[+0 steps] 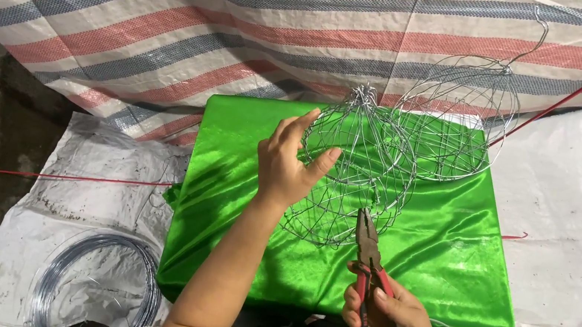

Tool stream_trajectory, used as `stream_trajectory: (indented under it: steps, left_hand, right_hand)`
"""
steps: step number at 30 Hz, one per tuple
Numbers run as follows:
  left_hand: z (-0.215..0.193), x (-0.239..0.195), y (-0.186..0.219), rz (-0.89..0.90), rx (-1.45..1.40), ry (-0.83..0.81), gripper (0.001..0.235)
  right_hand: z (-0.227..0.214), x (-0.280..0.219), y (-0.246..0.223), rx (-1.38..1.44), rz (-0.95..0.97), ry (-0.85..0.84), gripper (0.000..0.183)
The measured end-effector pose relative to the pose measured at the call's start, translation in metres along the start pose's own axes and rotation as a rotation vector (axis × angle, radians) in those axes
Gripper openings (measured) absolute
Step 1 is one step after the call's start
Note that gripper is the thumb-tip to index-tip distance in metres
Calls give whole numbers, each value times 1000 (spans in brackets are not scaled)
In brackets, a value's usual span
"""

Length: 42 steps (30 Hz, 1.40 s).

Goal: Connecting pieces of wire mesh together by twisting thin wire with pliers to form a structure.

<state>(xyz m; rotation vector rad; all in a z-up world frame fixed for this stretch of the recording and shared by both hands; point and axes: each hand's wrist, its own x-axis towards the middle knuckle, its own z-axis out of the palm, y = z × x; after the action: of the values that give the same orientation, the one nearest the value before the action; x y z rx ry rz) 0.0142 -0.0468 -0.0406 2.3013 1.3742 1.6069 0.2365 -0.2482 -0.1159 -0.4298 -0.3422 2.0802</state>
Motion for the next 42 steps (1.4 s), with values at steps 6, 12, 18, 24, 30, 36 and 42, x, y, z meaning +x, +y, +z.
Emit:
stream_trajectory:
  steps: [6, 12, 18, 24, 30, 36, 42]
  left_hand:
    - [7, -11, 7, -86, 91, -33, 73]
    - [17, 5, 4, -117, 80, -45, 78]
    - [23, 4, 3, -190, 76, -53, 79]
    - [21, 0, -3, -155, 69, -47, 78]
    - [19, 0, -1, -192, 61, -57, 80]
    - [12, 4, 1, -272, 34, -119, 85]
    - [11, 4, 2, -268, 31, -125, 81]
  right_hand:
    - [-18, -5, -10, -64, 27, -43, 57]
    - [15, -9, -21, -442, 66, 53, 74]
    - [12, 6, 6, -253, 97, -83, 70]
    - [3, 25, -3, -81, 44, -65, 71]
    - [5, 35, -7, -115, 33, -65, 63]
    - [14, 37, -4, -197, -15, 18, 57]
    - [12, 37, -4, -234, -11, -1, 55]
